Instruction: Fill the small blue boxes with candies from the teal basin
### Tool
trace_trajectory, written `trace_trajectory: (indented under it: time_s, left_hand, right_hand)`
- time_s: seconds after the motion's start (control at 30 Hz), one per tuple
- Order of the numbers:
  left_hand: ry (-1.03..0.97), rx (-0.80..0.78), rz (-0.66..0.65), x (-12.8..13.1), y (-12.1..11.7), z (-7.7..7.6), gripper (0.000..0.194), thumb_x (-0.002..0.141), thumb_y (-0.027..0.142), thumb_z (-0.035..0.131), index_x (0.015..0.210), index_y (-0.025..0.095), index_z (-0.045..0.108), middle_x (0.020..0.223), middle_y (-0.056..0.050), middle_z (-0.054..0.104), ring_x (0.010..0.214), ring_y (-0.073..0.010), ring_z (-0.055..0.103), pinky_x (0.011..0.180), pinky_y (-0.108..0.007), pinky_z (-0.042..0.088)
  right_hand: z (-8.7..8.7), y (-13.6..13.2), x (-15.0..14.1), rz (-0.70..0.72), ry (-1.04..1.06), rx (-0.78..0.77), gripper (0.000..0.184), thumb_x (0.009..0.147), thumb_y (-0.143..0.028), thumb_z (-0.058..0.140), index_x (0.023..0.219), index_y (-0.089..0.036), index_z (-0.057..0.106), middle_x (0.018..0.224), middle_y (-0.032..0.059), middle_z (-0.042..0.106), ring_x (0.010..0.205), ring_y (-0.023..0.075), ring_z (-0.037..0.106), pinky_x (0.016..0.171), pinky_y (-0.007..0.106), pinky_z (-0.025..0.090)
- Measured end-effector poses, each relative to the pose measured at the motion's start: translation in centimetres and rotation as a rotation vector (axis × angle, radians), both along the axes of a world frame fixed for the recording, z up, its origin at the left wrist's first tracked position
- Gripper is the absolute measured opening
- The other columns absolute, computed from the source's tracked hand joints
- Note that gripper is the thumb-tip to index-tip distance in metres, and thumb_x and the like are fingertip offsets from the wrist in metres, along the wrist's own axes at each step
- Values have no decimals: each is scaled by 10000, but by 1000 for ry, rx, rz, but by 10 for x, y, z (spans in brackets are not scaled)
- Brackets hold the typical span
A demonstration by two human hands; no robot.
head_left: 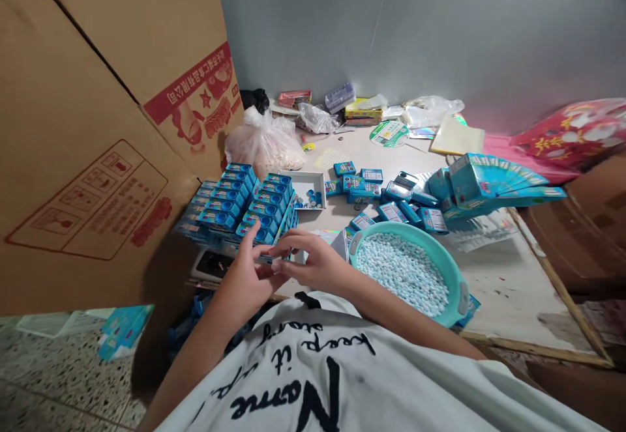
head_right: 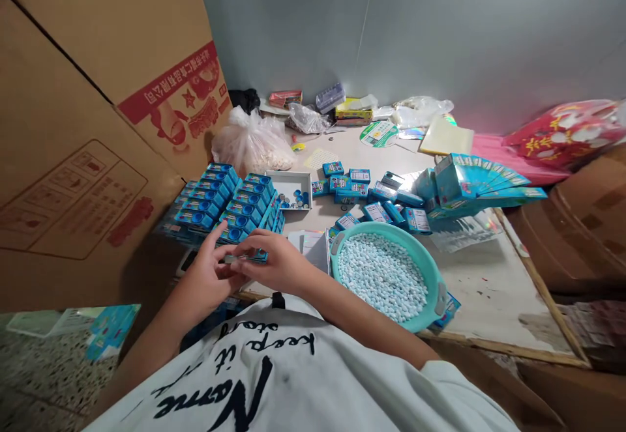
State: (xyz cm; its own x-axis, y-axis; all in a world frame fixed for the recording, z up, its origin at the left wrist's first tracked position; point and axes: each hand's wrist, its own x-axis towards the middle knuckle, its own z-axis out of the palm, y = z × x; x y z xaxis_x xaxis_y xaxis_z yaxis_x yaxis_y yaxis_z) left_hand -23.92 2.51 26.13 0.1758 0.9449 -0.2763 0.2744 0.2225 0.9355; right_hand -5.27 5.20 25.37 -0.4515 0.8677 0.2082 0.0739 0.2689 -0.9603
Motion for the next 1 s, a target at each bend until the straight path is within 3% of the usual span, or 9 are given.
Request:
trace_trajectory:
  time_s: [0.13, 0.3, 0.47, 0.6, 0.83, 1.0]
  left_hand:
    - [-29, -45, 40, 10, -7, 3, 1121, 740, 270, 825, 1589, 391, 104, 1298, -97, 604, 793, -150, 717, 741, -320, 597]
    - [-134, -96, 51, 16, -5, 4, 1062, 749, 325, 831, 1578, 338, 168, 1231, -95, 625, 851, -189, 735, 772, -345, 607]
    - [-153, -63, 46, 23, 1, 0, 749, 838, 442, 744, 1472, 225, 408, 1121, -94, 683, 873, -219, 741, 850, -398, 610]
    - [-131, -19, 33, 26, 6, -8, 587, 853, 452, 722, 1357, 208, 545, 1127, -105, 704, 955, -238, 728, 845, -372, 606]
    - [-161, -61, 85, 29, 6, -15, 628, 797, 444, 786, 1324, 189, 560, 910, -31, 687, 684, -164, 704, 698, -298, 583]
    - [-154, -39, 148, 28, 3, -14, 762, 784, 405, 807, 1429, 208, 453, 827, 30, 642, 629, -127, 683, 678, -259, 561]
  right_hand:
    - [-6, 1, -2, -138, 135, -246, 259, 876, -433, 667, 787, -191, 688, 714, 1, 647, 664, 141, 560, 611, 276, 415]
    - [-8, 4, 2, -282, 281, -412, 348, 782, -542, 740, 761, -198, 688, 679, -1, 643, 651, 142, 564, 617, 276, 437]
    - [-8, 5, 6, -331, 353, -498, 367, 734, -564, 783, 752, -201, 728, 681, 16, 672, 675, 154, 586, 646, 290, 479]
    - [-6, 4, 8, -302, 493, -605, 343, 715, -527, 812, 759, -192, 753, 715, 23, 688, 685, 146, 596, 687, 296, 493]
    - [-8, 2, 9, -292, 568, -682, 345, 739, -502, 807, 863, -182, 774, 802, 35, 707, 736, 142, 612, 748, 301, 492]
    - [-15, 3, 9, -258, 420, -645, 368, 766, -500, 773, 975, -198, 755, 886, 30, 709, 803, 157, 641, 760, 297, 485]
